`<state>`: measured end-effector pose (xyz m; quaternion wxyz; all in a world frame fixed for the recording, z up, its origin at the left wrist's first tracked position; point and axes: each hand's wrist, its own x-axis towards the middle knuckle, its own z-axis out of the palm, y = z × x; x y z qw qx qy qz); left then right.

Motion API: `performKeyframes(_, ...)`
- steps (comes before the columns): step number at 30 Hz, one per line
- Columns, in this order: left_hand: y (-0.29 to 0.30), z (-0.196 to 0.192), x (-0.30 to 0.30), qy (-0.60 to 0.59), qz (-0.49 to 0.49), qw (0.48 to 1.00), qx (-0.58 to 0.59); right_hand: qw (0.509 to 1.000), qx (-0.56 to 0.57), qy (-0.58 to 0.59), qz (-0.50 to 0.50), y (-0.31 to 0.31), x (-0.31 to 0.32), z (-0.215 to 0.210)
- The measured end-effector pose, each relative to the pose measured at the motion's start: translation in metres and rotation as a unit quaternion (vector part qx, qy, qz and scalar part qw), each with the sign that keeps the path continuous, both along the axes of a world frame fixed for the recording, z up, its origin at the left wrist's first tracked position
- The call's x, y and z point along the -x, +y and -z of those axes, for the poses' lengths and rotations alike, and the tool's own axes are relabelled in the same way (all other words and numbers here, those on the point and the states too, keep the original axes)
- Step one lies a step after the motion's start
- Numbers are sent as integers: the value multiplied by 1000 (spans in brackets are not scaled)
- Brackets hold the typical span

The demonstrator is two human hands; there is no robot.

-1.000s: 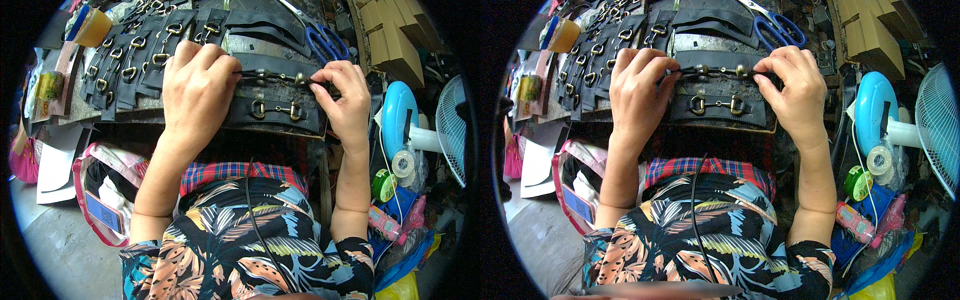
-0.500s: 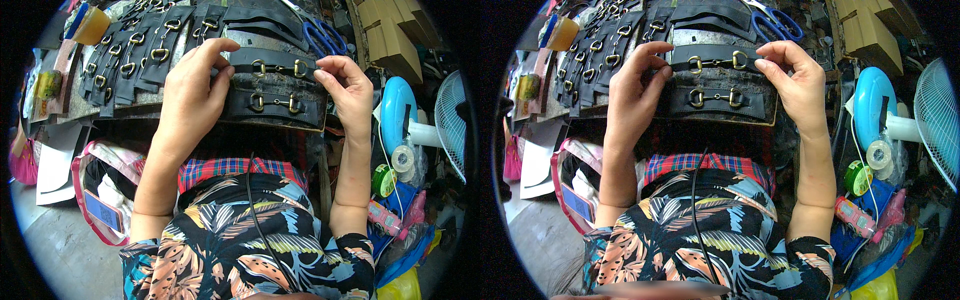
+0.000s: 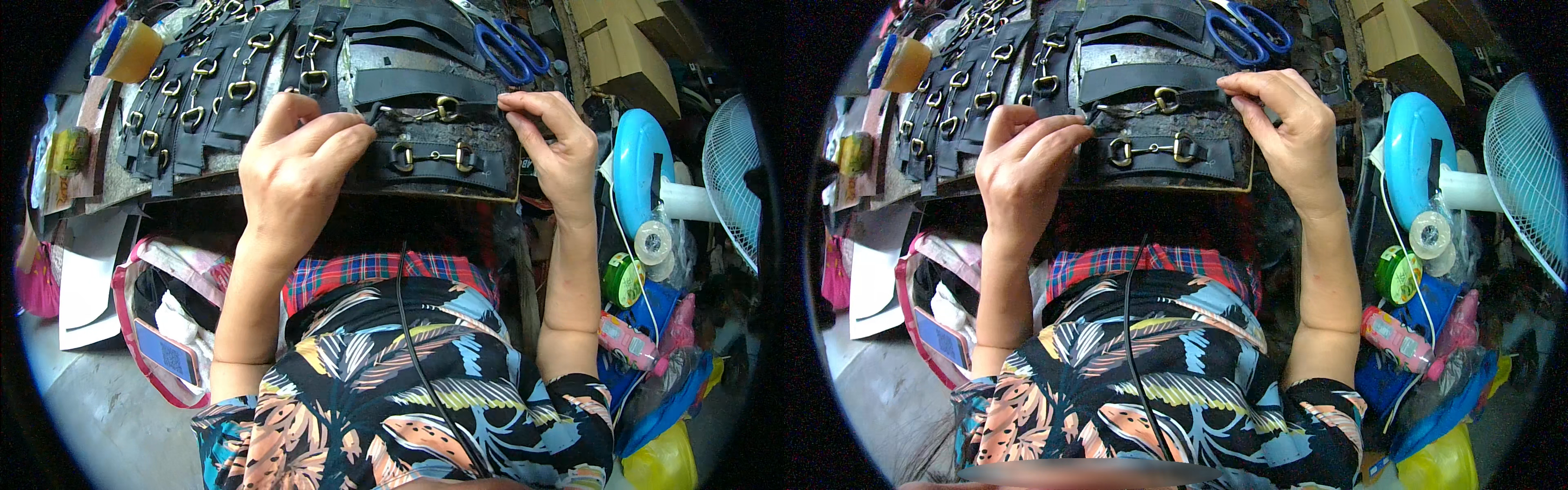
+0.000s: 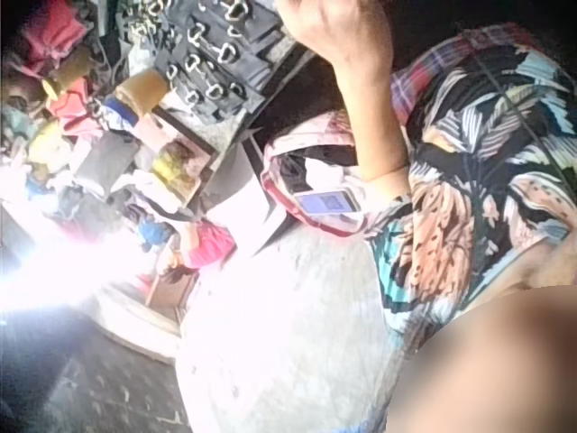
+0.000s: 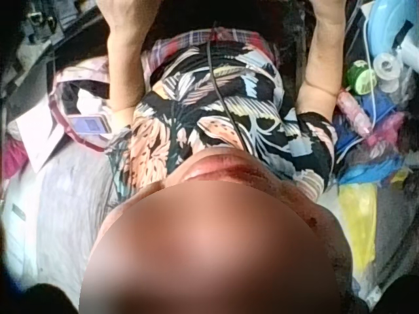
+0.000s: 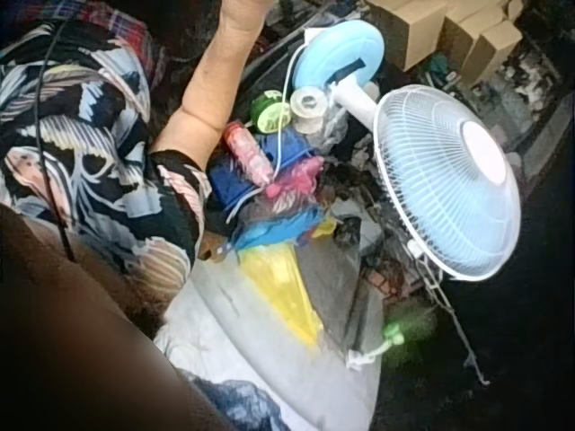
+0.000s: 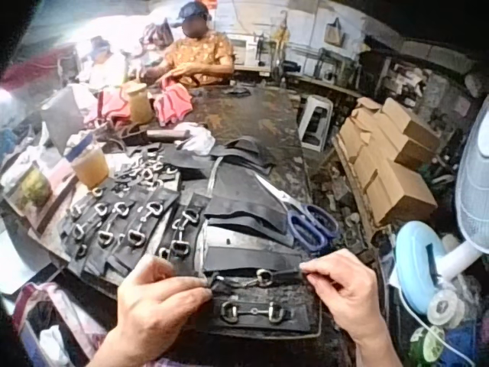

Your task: The person assembles black leather keychains with brass hardware on a cluttered workbench. They pick up leather strips, thread metal rings and clasps, trim excess material with scissors, and place finished keychains in a row on the table.

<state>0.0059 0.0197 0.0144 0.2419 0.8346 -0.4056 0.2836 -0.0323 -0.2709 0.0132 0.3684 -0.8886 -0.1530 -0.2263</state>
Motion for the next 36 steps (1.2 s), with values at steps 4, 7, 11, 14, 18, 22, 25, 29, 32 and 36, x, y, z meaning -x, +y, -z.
performKeyframes(4, 4, 0, 4, -2, -6, 1000, 3, 1000, -8, 23, 1, 4, 3, -6)
performKeyframes(7, 4, 3, 4, -6, -5, 1000, 14, 998, 65, 7, 19, 12, 1, -6)
performKeyframes(11, 9, 8, 8, -14, -16, 1000, 16, 998, 55, -6, 8, 13, -3, -4)
performKeyframes(14, 15, 13, 15, -11, -35, 999, 17, 998, 59, -31, -14, 11, 0, 0)
performKeyframes(18, 22, 13, 22, -7, -83, 996, 29, 999, 33, 7, -39, 7, 4, 4)
performKeyframes(22, 22, 8, 21, -7, -88, 996, 25, 999, 41, 10, -35, 5, 4, 6)
performKeyframes(25, 16, 6, 17, -10, -104, 995, 1, 998, 45, 11, -33, 6, 4, 4)
performKeyframes(29, 11, 6, 10, -9, -107, 994, -31, 999, 44, -12, -18, 12, 5, -4)
performKeyframes(32, 9, 5, 5, -21, -103, 993, -50, 999, 34, -32, -14, 24, 6, -16)
performKeyframes(36, 2, -1, 5, -35, -87, 996, -1, 997, 42, -53, -39, 50, 9, -26)
